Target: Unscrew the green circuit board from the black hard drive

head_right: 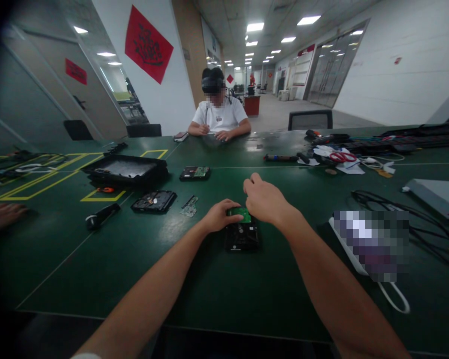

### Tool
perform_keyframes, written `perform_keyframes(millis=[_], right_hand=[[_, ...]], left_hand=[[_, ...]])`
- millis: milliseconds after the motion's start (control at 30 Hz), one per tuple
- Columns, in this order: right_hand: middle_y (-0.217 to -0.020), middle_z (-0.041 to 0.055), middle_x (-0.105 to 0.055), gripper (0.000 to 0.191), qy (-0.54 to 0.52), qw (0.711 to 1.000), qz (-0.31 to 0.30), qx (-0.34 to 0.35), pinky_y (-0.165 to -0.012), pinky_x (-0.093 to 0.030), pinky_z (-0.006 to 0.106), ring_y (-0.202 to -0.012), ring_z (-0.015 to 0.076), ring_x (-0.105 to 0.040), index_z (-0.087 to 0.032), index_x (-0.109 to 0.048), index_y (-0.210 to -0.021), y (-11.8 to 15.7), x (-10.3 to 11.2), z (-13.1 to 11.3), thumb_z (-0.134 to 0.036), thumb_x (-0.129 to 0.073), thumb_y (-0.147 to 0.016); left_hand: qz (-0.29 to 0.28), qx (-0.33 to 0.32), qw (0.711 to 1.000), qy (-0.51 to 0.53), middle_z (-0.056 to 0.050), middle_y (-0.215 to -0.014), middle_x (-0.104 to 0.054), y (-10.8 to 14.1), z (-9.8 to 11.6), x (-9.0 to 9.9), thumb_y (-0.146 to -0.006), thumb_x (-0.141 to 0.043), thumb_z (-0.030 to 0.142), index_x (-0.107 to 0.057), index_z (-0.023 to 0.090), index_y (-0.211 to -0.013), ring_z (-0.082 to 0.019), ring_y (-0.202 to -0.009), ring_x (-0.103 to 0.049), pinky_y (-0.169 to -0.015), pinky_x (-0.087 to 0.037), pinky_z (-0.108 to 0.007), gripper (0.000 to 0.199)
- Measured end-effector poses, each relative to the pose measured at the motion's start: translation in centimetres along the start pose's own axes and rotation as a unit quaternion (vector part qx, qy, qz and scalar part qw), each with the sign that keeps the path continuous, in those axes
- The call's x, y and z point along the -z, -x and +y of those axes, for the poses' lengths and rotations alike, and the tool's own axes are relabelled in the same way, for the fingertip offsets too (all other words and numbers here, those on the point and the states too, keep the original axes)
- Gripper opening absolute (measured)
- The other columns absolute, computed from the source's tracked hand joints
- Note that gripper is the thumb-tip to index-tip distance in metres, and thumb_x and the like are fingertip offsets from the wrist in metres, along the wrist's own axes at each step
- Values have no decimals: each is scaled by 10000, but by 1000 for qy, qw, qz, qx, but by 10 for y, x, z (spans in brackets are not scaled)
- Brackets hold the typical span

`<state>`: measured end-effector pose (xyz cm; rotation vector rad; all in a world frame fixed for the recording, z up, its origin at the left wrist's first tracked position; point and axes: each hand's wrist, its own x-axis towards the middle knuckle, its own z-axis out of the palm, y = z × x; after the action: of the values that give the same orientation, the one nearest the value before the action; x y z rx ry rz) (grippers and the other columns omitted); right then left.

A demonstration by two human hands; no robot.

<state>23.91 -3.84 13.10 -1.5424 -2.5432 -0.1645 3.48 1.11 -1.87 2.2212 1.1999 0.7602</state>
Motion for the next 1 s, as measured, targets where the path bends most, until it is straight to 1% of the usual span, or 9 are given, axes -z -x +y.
perform_keyframes(millis=[100, 200, 267, 433, 600, 733, 800, 933, 1000], right_hand=[[-1199, 129, -626, 214, -35, 999, -1, 35, -773, -455, 329, -952, 231, -668, -176, -610, -1093, 1, -2, 8, -82, -515, -926], [-1120, 113, -658, 112, -30, 999, 3, 19, -752, -444, 335, -919, 242, -665, -186, -605, -1068, 0, -4, 12, -192, -552, -970], [-1107, 118, -661, 106, -23, 1000, 7, 11, -746, -441, 338, -908, 248, -663, -184, -604, -1061, 0, -4, 11, -222, -553, -975], [-1165, 121, -647, 235, -51, 997, -8, 57, -808, -456, 324, -967, 231, -660, -178, -597, -1077, 2, -2, 8, -71, -530, -879], [-1113, 126, -677, 152, -30, 1000, -1, 1, -770, -454, 359, -937, 273, -671, -179, -589, -1091, 2, -3, 10, -215, -538, -953], [-1162, 129, -654, 203, -55, 998, -16, 38, -819, -463, 343, -991, 253, -666, -173, -592, -1088, 3, 0, 10, -118, -527, -903], [-1149, 121, -658, 223, -62, 997, -22, 42, -823, -464, 337, -983, 242, -666, -172, -588, -1088, 4, 2, 8, -88, -514, -896], [-1150, 137, -666, 145, -29, 999, -22, 0, -766, -461, 355, -949, 267, -675, -169, -585, -1099, 4, 3, 5, -192, -534, -965], [-1168, 146, -657, 157, -22, 1000, -19, -2, -766, -462, 357, -962, 273, -675, -168, -587, -1111, 4, 2, 5, -193, -533, -966]], left_hand=[[4, -5, 1000, 0, -79, -1239, -704, 0, -1, 0, -864, -775, 563, -732, 248, -1290, -266, -1110, -691, -992, -539, -377, 531], [5, -23, 1000, -5, -85, -1222, -709, 0, -3, 0, -866, -777, 557, -733, 234, -1289, -268, -1109, -687, -984, -539, -378, 534], [5, -20, 1000, -7, -85, -1212, -711, -1, -3, 0, -862, -780, 557, -732, 230, -1293, -266, -1092, -690, -971, -543, -378, 543], [5, -12, 1000, -2, -84, -1217, -709, -1, -1, 0, -858, -784, 562, -736, 234, -1284, -265, -1094, -692, -990, -540, -382, 540], [0, -12, 1000, 4, -86, -1231, -708, 0, 0, 1, -865, -781, 547, -735, 234, -1283, -264, -1098, -694, -1005, -537, -385, 524], [1, -8, 1000, 8, -81, -1224, -712, 0, 0, 1, -860, -787, 534, -742, 231, -1269, -263, -1099, -694, -1008, -533, -380, 511], [0, -7, 1000, 8, -82, -1222, -712, 0, 0, 1, -859, -789, 533, -743, 231, -1266, -264, -1095, -694, -995, -537, -379, 509], [-4, -11, 1000, 10, -84, -1213, -710, 0, 1, 1, -856, -798, 523, -736, 237, -1277, -261, -1083, -692, -975, -542, -380, 513], [-2, -10, 1000, 11, -83, -1212, -707, 0, 1, 1, -859, -795, 521, -733, 239, -1284, -258, -1082, -689, -970, -543, -379, 513]])
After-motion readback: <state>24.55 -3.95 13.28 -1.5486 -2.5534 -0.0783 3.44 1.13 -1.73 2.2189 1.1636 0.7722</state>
